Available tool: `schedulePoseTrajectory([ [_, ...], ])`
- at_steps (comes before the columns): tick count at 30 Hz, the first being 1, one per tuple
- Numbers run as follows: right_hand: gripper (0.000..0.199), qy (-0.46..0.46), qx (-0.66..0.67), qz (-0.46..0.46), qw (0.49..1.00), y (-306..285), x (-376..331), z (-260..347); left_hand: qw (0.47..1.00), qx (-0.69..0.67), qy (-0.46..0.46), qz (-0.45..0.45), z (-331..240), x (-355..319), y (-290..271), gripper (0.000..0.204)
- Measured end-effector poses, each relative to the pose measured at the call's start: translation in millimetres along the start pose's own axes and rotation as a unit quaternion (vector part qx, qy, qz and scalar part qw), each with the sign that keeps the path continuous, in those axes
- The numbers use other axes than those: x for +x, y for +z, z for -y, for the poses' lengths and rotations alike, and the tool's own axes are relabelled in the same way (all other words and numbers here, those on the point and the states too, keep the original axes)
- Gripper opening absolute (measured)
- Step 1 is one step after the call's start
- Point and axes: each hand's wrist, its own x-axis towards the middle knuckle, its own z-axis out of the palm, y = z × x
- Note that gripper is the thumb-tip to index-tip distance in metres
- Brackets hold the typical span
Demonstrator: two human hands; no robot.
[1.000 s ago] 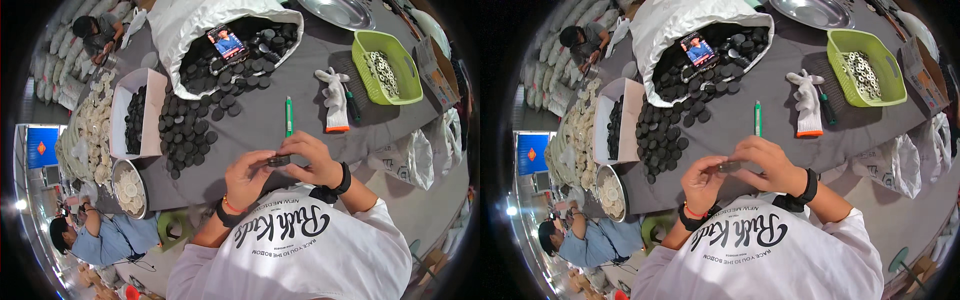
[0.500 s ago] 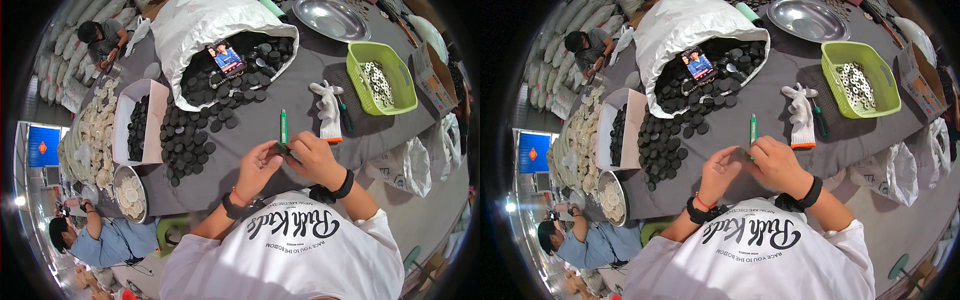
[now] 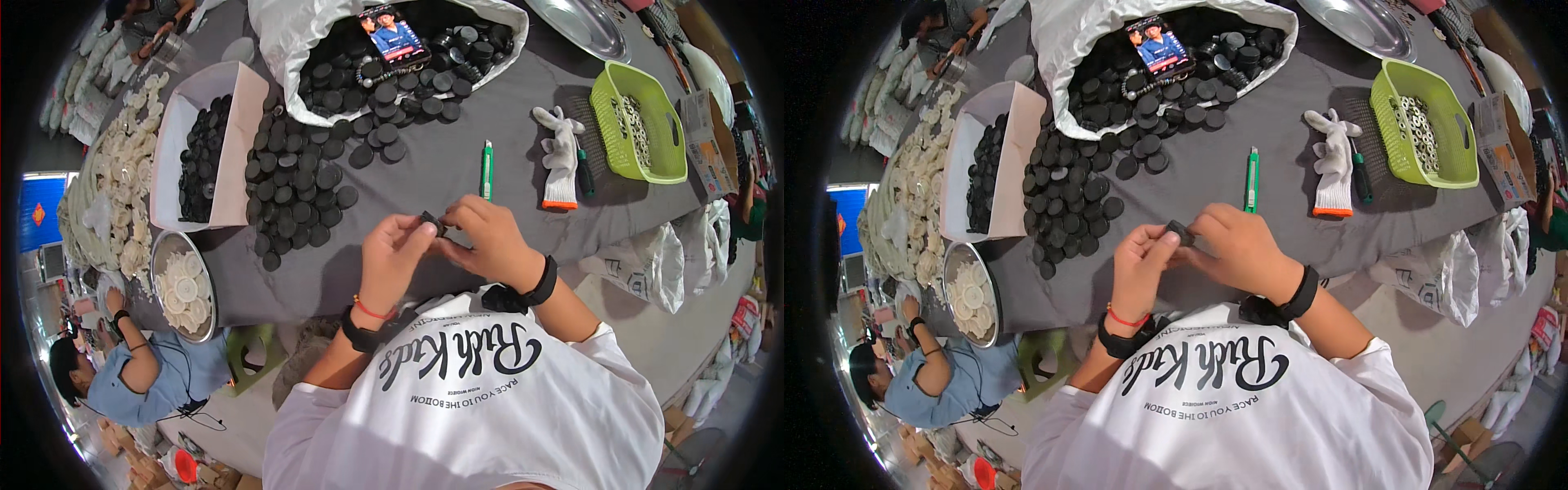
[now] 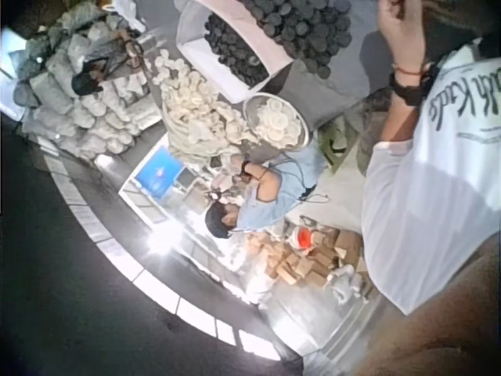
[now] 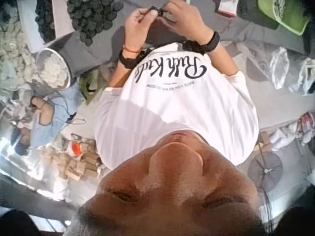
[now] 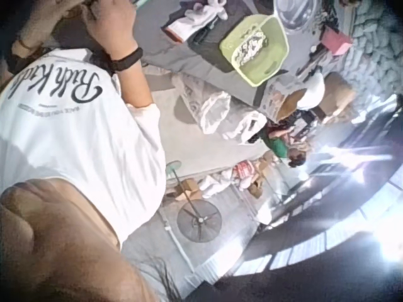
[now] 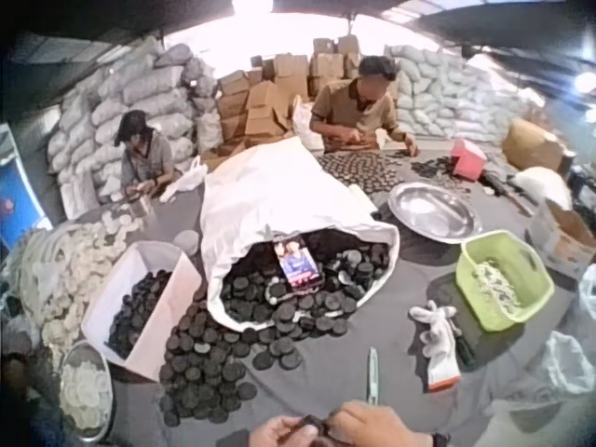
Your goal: Inspecting and sorting black plastic caps or covers at a manufacturing workstation.
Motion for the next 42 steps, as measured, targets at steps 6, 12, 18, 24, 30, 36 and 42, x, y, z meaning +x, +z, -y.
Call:
schedulePoseTrajectory([
  [6,0.038,0.196,0.288,0.088,0.933,4,3,-2,0.995,-0.063,-0.071,0.039,-3,1,-31,0.017],
  [12,0.037,0.284,0.280,0.097,0.912,14,-10,-17,0.994,-0.052,-0.083,0.050,-10,6,-37,0.015],
  [18,0.031,0.281,0.262,0.136,0.913,10,-1,-15,0.994,-0.046,-0.081,0.057,-12,12,-36,0.015],
  [24,0.030,0.202,0.325,0.099,0.919,12,4,-7,0.994,-0.045,-0.077,0.055,-14,9,-34,0.014],
  [30,0.035,0.137,0.292,0.099,0.941,18,6,-2,0.986,0.142,-0.089,0.019,3,14,-28,0.026],
  [36,0.029,0.453,0.558,0.019,0.695,9,-21,-42,0.980,0.075,-0.174,0.063,32,20,-41,0.033],
  [42,0.026,0.372,0.618,-0.294,0.627,-62,-24,-98,0.982,-0.023,-0.166,0.085,40,35,-65,0.031],
])
